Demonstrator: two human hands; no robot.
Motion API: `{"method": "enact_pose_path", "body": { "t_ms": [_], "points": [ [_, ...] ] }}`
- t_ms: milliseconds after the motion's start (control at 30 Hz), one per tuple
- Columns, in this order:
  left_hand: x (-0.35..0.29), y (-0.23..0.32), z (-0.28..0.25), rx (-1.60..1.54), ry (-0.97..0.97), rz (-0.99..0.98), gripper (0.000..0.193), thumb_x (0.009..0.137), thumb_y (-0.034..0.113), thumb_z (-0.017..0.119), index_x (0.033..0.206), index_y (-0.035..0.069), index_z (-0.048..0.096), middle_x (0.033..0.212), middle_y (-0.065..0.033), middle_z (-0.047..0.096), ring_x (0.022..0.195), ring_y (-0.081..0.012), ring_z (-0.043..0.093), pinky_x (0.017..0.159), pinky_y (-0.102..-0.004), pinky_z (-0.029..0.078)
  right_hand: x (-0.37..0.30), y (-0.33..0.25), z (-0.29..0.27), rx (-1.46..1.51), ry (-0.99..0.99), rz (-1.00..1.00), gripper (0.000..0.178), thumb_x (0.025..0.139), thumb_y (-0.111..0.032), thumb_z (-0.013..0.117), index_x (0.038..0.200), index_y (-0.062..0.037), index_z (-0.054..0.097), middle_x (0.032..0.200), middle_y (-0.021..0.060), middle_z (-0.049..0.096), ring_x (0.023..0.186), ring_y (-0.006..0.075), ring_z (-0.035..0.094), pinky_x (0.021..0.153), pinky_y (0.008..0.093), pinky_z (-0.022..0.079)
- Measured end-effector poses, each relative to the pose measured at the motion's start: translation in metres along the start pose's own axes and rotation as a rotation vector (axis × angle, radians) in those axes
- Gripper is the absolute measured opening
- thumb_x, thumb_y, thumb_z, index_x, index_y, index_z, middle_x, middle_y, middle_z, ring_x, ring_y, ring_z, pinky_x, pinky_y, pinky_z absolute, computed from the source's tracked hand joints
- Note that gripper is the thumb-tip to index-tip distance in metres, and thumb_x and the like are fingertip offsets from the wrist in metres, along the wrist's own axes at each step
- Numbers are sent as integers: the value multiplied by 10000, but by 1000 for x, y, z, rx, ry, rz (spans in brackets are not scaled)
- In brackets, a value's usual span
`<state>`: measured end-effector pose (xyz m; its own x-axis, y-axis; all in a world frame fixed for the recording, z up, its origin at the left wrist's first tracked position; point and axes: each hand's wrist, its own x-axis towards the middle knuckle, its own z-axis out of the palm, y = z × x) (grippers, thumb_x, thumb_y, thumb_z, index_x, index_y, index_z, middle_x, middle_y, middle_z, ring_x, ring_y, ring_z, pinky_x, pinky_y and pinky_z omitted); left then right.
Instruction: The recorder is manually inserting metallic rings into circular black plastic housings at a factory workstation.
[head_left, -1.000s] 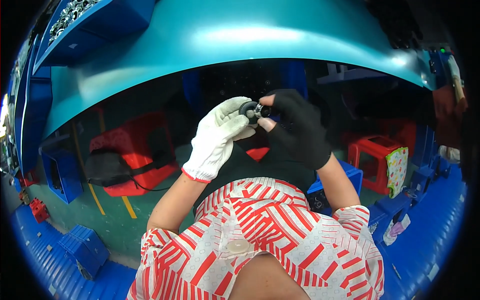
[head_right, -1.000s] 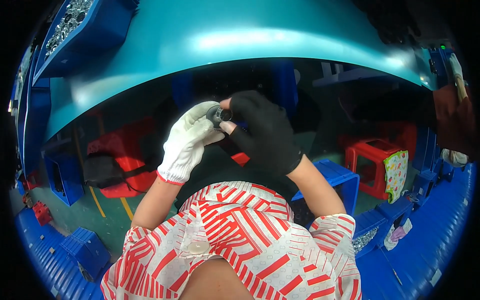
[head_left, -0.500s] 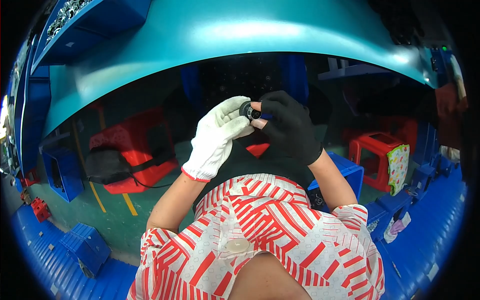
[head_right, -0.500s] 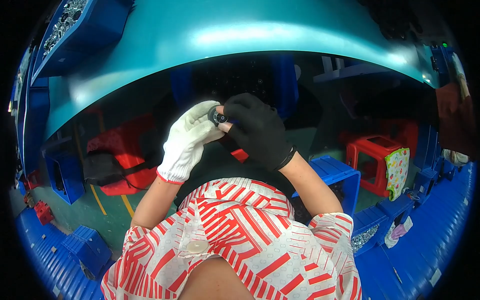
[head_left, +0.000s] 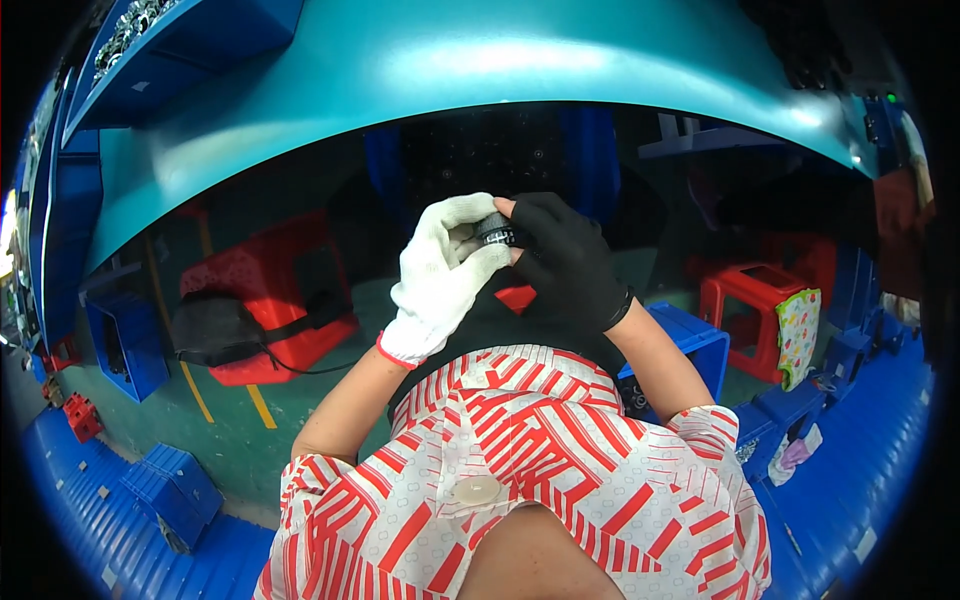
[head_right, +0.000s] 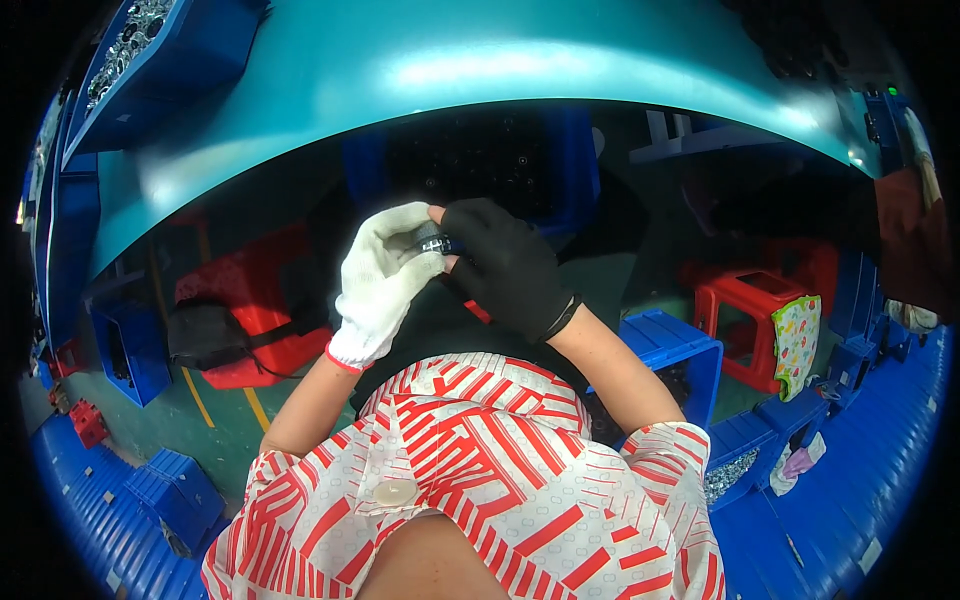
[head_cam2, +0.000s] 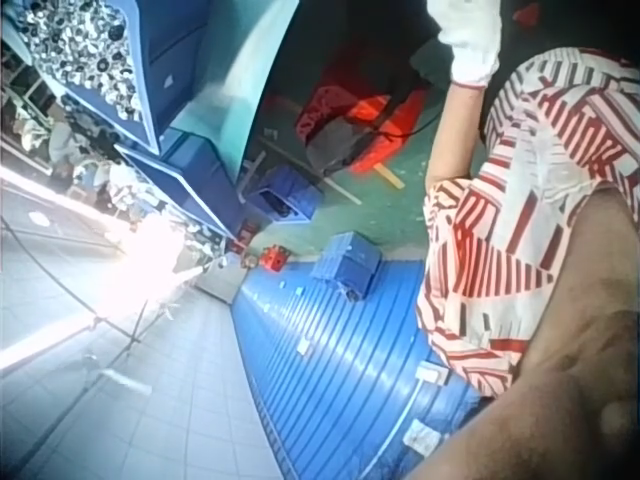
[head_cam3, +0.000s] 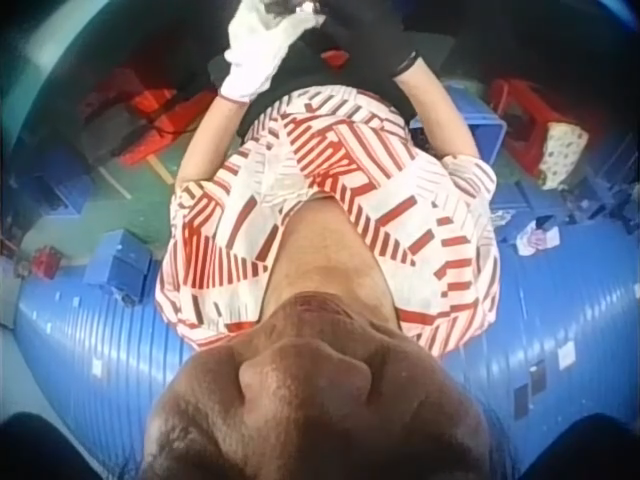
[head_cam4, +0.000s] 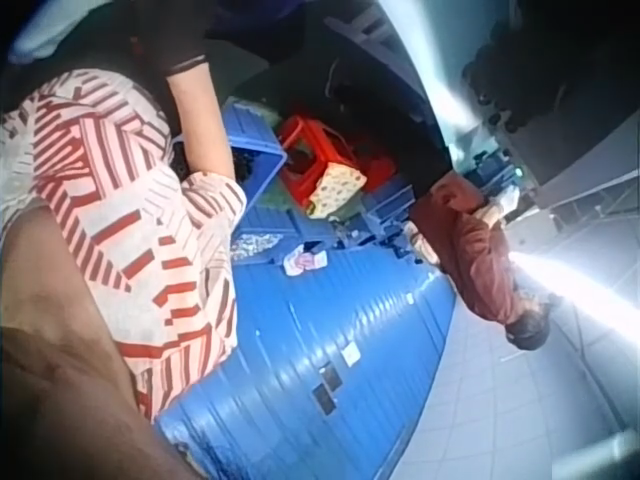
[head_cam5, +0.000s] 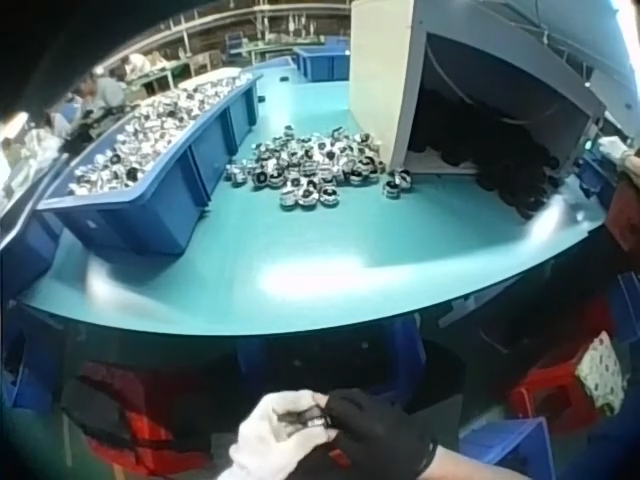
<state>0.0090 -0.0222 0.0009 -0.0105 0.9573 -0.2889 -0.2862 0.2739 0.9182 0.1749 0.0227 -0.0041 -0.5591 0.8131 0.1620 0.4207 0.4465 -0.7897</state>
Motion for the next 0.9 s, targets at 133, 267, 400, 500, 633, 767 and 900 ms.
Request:
{"method": "enact_pose_path", "body": {
  "t_ms": [133, 267, 400, 500, 633, 767, 900],
  "points": [
    [3, -4, 0, 267, 37, 167, 520, 761, -43, 689, 1241, -33, 488, 1094, -177, 596, 898, -188, 643, 797, -302, 541, 4, -4, -1, -130, 1, -16, 384, 738, -83, 708, 1100, -106, 584, 1040, 99, 598, 860, 285, 625, 668, 342, 509],
    [8, 0, -12, 634, -14, 460, 396, 702, -5, 758, 1079, 11, 636, 927, -126, 666, 736, -182, 675, 645, -267, 534, 3, -1, 2, -214, 54, -151, 324, 724, -108, 725, 1021, -112, 595, 975, 83, 613, 815, 269, 632, 618, 334, 502],
    [8, -3, -17, 688, -54, 613, 410, 696, -14, 768, 1083, -2, 633, 927, -132, 671, 738, -218, 678, 636, -266, 538, 3, -3, -1, -210, 47, -180, 315, 713, -127, 733, 998, -116, 598, 959, 82, 616, 821, 256, 629, 626, 329, 504],
    [-1, -5, -8, 177, -77, 409, 573, 715, -62, 742, 1243, -27, 523, 1132, -157, 611, 935, -218, 653, 797, -296, 544, 4, -2, -3, -207, 106, -301, 330, 691, -121, 730, 993, -114, 598, 999, 87, 608, 866, 265, 622, 663, 336, 511],
    [-9, 6, -1, 30, -130, 133, 746, 727, -83, 715, 1379, -54, 354, 1261, -185, 522, 1122, -245, 572, 957, -347, 477, 4, 4, -7, -284, 146, -457, 340, 658, -113, 723, 977, -102, 603, 1061, 99, 584, 958, 294, 598, 722, 367, 518],
    [-9, 1, -4, 18, -122, 120, 734, 733, -80, 714, 1376, -50, 362, 1256, -184, 529, 1116, -245, 578, 961, -344, 474, 0, 11, -7, -298, 114, -505, 318, 672, -118, 719, 970, -96, 608, 1079, 103, 577, 982, 299, 591, 744, 377, 519],
    [-10, 0, -5, 67, -151, 137, 713, 743, -78, 708, 1371, -39, 375, 1257, -174, 536, 1103, -243, 588, 957, -348, 478, -2, 13, -6, -311, 102, -521, 333, 676, -122, 724, 985, -99, 602, 1099, 103, 571, 990, 299, 584, 768, 379, 515]
  ]
}}
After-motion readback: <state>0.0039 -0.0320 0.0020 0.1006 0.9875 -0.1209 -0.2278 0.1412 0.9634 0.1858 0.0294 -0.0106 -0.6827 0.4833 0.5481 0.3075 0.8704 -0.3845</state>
